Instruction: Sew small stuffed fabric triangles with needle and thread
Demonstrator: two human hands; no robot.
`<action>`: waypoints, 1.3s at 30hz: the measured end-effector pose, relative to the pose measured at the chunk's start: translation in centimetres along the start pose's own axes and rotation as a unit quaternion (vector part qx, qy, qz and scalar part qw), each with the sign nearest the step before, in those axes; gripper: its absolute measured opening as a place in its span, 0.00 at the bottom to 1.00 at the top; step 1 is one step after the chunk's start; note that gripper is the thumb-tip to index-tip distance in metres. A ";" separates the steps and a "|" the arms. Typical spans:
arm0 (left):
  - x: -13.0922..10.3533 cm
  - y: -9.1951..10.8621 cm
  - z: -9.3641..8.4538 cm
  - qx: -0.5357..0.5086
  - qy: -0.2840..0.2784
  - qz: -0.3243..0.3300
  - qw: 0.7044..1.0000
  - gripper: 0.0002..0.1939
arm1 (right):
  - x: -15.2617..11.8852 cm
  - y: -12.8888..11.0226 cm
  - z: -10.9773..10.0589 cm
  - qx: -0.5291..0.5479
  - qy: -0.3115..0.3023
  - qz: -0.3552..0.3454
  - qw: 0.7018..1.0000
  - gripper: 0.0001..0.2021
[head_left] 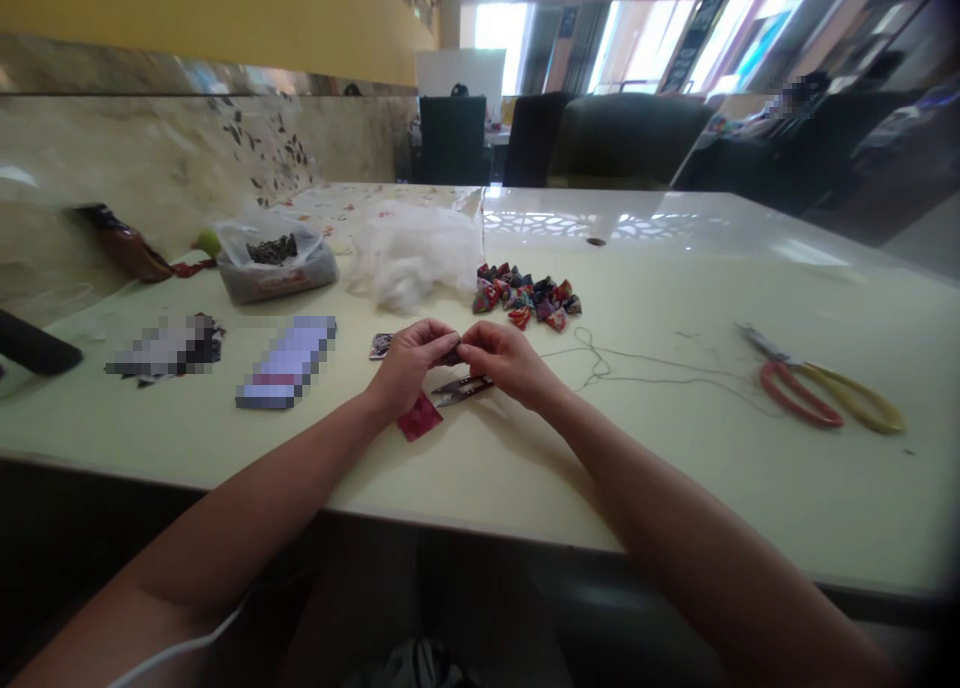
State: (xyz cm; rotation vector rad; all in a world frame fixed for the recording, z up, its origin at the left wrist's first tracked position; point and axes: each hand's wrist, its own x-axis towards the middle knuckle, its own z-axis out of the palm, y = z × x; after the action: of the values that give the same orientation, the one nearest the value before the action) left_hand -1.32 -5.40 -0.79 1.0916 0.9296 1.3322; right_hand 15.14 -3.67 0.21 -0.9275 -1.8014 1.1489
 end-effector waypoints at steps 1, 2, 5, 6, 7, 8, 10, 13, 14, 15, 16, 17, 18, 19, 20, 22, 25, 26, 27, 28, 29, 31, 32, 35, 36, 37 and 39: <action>0.0 0.0 0.0 -0.002 0.001 0.002 1.000 0.12 | 0.0 0.0 0.0 0.007 -0.006 0.004 1.000 0.08; 0.0 0.0 0.0 -0.006 0.004 0.001 1.000 0.12 | 0.0 0.0 0.0 0.011 -0.011 0.005 1.000 0.07; 0.0 -0.1 -0.1 -0.027 0.008 -0.017 0.999 0.14 | 0.0 0.2 0.0 0.020 -0.003 0.003 1.000 0.06; 0.1 -0.1 -0.2 -0.033 0.001 -0.026 0.999 0.15 | 0.1 0.3 0.0 0.018 0.006 0.002 1.000 0.06; 0.1 -0.1 -0.2 -0.036 -0.008 -0.035 0.999 0.16 | 0.1 0.4 0.0 0.014 0.014 0.002 1.000 0.06; 0.1 -0.1 -0.2 -0.039 -0.018 -0.042 0.998 0.17 | 0.1 0.6 0.1 0.008 0.021 0.000 1.000 0.06; 0.1 -0.1 -0.2 -0.036 -0.026 -0.049 0.998 0.17 | 0.2 0.8 0.1 -0.009 0.026 -0.005 1.000 0.06; 0.2 0.1 -0.3 -0.025 0.011 -0.043 0.999 0.14 | 0.3 0.8 -0.2 -0.051 0.014 -0.014 0.999 0.07; 0.3 0.2 -0.4 -0.025 0.031 -0.039 0.998 0.14 | 0.3 0.7 -0.4 -0.086 0.006 -0.020 0.996 0.07; 0.5 0.4 -0.5 -0.029 0.051 -0.036 0.998 0.13 | 0.4 0.6 -0.7 -0.134 -0.004 -0.027 0.991 0.07; 0.6 0.5 -0.7 -0.037 0.067 -0.032 0.997 0.13 | 0.4 0.5 -1.0 -0.190 -0.018 -0.033 0.981 0.05; 0.7 0.7 -0.8 -0.045 0.079 -0.029 0.995 0.13 | 0.4 0.4 -1.2 -0.247 -0.038 -0.036 0.968 0.03; 0.9 0.8 -1.0 -0.054 0.089 -0.027 0.994 0.12 | 0.3 0.2 -1.5 -0.297 -0.067 -0.038 0.952 0.03; 1.0 0.9 -1.1 -0.063 0.096 -0.026 0.993 0.12 | 0.3 0.1 -1.6 -0.339 -0.099 -0.039 0.935 0.06; 1.1 1.0 -1.2 -0.070 0.103 -0.025 0.992 0.11 | 0.2 0.0 -1.7 -0.372 -0.131 -0.042 0.918 0.09; 1.3 1.1 -1.4 -0.081 0.111 -0.025 0.990 0.09 | 0.0 -0.4 -1.6 -0.427 -0.178 -0.054 0.885 0.11; 1.4 1.1 -1.5 -0.093 0.115 -0.024 0.989 0.07 | -0.2 -0.8 -1.0 -0.491 -0.197 -0.073 0.845 0.07; 1.5 1.0 -1.6 -0.097 0.118 -0.021 0.988 0.06 | -0.3 -1.0 -0.7 -0.505 -0.199 -0.076 0.836 0.06; 1.6 1.0 -1.6 -0.101 0.120 -0.017 0.987 0.06 | -0.4 -1.0 -0.5 -0.517 -0.198 -0.078 0.829 0.06; 1.7 1.0 -1.7 -0.104 0.124 -0.014 0.987 0.05 | -0.4 -1.1 -0.3 -0.528 -0.196 -0.080 0.823 0.06; 1.8 1.0 -1.8 -0.106 0.127 -0.011 0.986 0.05 | -0.5 -1.1 -0.1 -0.536 -0.193 -0.083 0.818 0.07; 2.0 1.0 -1.9 -0.108 0.133 -0.008 0.985 0.04 | -0.6 -1.2 0.2 -0.544 -0.189 -0.087 0.813 0.08; 2.1 1.0 -2.0 -0.109 0.136 -0.008 0.985 0.04 | -0.6 -1.2 0.3 -0.542 -0.185 -0.087 0.815 0.09; 2.0 0.9 -1.8 -0.108 0.128 -0.009 0.986 0.04 | -0.6 -1.1 0.4 -0.499 -0.144 -0.067 0.852 0.07; 1.9 0.8 -1.7 -0.101 0.114 -0.011 0.988 0.05 | -0.5 -1.0 0.5 -0.470 -0.117 -0.057 0.873 0.07; 1.7 0.7 -1.5 -0.093 0.096 -0.015 0.991 0.07 | -0.5 -0.9 0.5 -0.432 -0.084 -0.050 0.897 0.07; 1.3 0.5 -1.1 -0.079 0.061 -0.022 0.995 0.09 | -0.3 -0.6 0.5 -0.343 -0.017 -0.049 0.938 0.06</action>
State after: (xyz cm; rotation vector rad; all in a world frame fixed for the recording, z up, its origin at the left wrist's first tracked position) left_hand -2.46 -4.06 -0.53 0.8713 0.9159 1.4230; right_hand 14.68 -4.33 0.56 -1.1826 -2.2991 0.4570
